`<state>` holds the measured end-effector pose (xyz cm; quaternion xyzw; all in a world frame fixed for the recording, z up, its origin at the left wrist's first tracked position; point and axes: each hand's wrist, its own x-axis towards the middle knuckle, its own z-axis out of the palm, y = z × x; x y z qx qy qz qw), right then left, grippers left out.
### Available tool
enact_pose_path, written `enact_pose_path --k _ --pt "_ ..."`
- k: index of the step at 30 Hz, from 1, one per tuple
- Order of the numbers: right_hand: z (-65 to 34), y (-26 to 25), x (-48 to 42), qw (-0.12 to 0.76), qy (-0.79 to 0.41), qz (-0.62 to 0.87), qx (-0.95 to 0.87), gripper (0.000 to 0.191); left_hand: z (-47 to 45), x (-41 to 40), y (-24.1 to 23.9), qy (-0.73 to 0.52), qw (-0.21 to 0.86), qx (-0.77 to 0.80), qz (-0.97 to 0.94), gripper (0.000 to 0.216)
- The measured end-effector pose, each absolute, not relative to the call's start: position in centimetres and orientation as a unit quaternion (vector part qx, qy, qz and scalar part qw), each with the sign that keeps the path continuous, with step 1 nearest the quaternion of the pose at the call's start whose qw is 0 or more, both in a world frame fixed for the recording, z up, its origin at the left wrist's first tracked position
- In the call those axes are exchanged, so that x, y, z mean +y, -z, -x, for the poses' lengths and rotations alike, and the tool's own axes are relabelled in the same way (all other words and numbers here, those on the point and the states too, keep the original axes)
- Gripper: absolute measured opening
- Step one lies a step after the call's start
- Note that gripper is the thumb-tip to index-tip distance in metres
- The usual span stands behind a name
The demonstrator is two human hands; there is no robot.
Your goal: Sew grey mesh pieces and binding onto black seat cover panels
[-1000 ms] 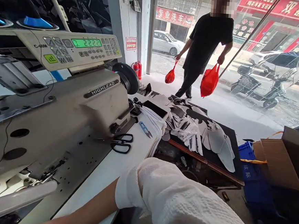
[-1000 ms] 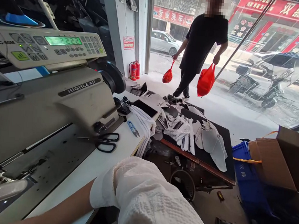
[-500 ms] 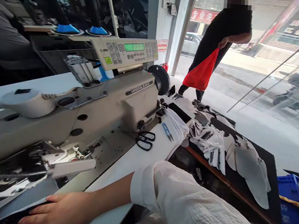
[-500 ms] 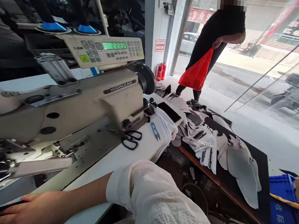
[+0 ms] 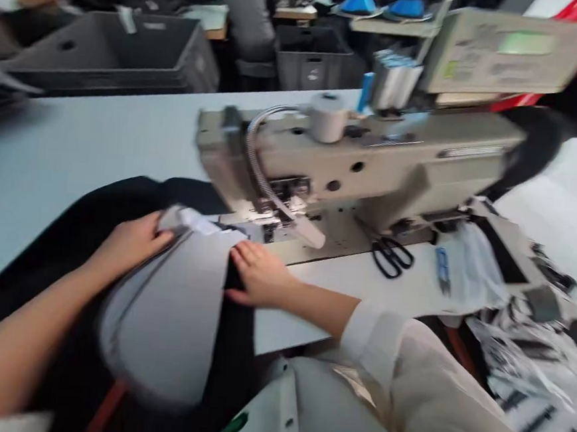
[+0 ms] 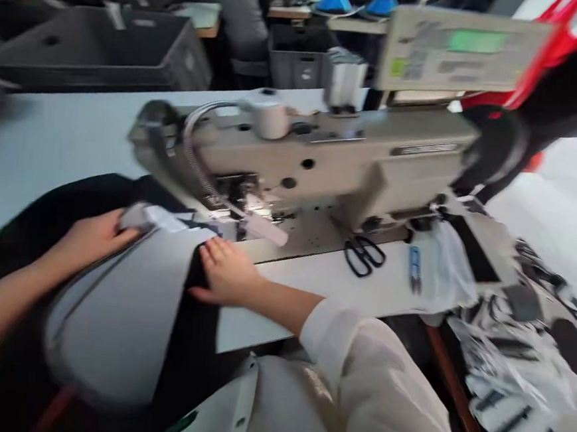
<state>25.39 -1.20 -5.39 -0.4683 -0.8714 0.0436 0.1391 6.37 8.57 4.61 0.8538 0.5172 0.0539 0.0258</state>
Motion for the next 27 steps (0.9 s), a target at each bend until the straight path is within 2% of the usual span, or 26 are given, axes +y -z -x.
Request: enact_pose_path --k 4,6,9,12,18,23,27 --pt "-25.6 5.4 -1.1 0.104 -0.101 0.437 -0.888 0.045 -4.7 4.9 -5.1 -0.091 -0.02 0.512 -0.854 0.041" --pt "-25.6 5.5 -1.2 0.102 -0.11 0.434 -0.888 0.038 -5.9 2.8 -4.1 -0.068 -0.012 0.452 -0.889 0.046" --pt "-25.4 5.6 -1.6 0.117 -0.099 0.446 -0.882 0.055 -7.0 0.0 -1.6 0.035 -0.025 0.379 -0.924 0.049" --pt "-25.5 5.6 -2.0 0.122 -0.097 0.463 -0.873 0.074 -6.4 -0.9 0.4 0.058 -0.066 0.369 -0.925 0.052" --pt "-28.5 4.7 -3.3 0.095 -0.123 0.386 -0.909 0.06 -6.4 0.8 1.3 0.035 -0.057 0.383 -0.921 0.05" --pt "-29.8 4.2 -3.7 0.088 -0.159 0.329 -0.927 0.066 -7.9 2.1 1.8 0.041 -0.025 0.315 -0.948 0.068" --pt "-29.5 4.5 -3.1 0.123 -0.145 0.315 -0.93 0.076 -8.4 2.3 1.9 0.042 -0.025 0.335 -0.941 0.055"
